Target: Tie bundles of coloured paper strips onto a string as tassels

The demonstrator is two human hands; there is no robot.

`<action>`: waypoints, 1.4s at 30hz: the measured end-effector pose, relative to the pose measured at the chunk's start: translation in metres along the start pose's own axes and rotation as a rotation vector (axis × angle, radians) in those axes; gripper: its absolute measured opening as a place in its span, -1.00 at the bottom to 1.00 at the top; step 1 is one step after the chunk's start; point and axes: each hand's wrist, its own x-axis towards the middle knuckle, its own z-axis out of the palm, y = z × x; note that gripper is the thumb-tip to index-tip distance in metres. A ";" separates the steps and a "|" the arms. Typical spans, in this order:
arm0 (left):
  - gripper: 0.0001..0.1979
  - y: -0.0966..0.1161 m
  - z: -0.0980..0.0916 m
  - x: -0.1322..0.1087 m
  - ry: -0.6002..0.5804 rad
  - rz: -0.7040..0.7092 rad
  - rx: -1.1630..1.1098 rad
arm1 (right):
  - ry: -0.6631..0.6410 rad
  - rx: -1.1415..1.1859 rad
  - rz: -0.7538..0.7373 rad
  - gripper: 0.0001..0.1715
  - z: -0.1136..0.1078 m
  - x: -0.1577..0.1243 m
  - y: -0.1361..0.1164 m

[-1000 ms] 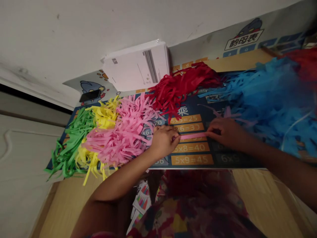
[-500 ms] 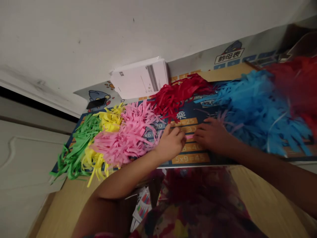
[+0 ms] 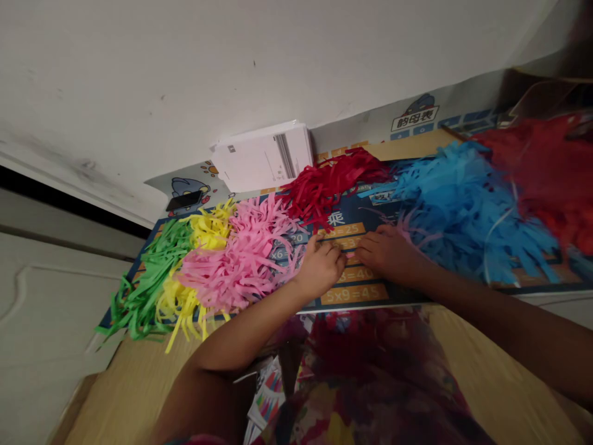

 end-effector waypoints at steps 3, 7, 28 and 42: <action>-0.80 -0.003 -0.007 -0.009 -0.067 -0.024 -0.059 | 0.026 0.005 -0.011 -0.81 0.002 -0.011 0.005; -0.81 -0.009 -0.010 -0.017 -0.106 -0.155 -0.210 | 0.071 0.139 0.054 -0.77 0.011 -0.025 0.020; -0.83 -0.017 -0.009 0.001 -0.338 -0.363 -0.249 | -0.217 0.285 0.344 -0.93 0.002 0.000 0.032; -0.80 0.007 0.000 0.024 -0.188 -0.047 -0.041 | -0.040 0.043 0.035 -0.69 -0.001 0.005 0.003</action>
